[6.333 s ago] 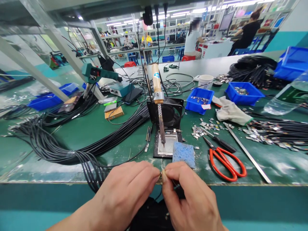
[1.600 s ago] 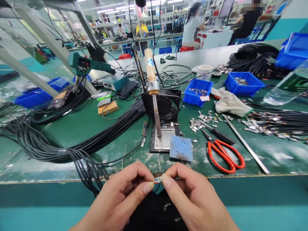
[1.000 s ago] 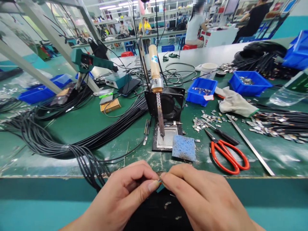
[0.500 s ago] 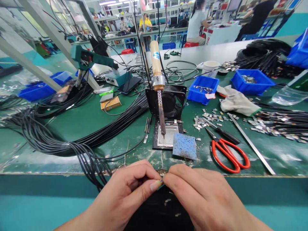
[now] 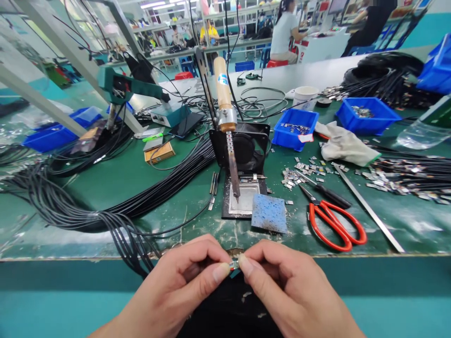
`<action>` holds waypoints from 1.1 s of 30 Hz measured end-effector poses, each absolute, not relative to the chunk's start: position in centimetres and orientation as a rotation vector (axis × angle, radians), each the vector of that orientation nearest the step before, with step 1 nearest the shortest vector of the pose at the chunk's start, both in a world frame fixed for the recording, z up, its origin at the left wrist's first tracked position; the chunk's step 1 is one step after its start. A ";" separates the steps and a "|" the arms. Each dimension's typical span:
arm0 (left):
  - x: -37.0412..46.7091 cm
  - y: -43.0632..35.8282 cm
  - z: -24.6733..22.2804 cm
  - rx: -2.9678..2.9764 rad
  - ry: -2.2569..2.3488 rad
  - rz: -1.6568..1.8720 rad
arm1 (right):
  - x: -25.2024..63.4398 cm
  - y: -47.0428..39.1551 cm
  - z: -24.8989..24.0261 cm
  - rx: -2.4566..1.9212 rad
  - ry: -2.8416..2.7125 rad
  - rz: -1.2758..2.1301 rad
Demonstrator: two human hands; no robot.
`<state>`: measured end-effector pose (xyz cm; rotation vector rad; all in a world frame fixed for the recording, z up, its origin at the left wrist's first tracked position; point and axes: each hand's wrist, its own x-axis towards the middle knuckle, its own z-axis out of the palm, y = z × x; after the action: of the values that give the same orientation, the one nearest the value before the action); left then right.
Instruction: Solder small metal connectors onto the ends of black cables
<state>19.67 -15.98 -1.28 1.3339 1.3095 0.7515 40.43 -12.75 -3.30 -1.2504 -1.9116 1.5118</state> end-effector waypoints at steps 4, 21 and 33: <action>19.8 -16.0 -1.3 1.274 1.305 0.753 | 40.9 -12.7 -3.6 -1.210 -1.999 1.407; 19.9 -15.6 -0.7 1.377 1.330 0.701 | 41.9 -11.8 -2.9 -0.606 -2.432 0.215; 19.6 -15.6 -0.7 1.392 1.274 0.664 | 43.8 -11.6 -3.0 -0.619 -2.488 0.351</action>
<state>19.61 -15.62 -0.72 1.3924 1.2741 0.6643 43.76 -11.65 -2.97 -0.6189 -2.4885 0.3509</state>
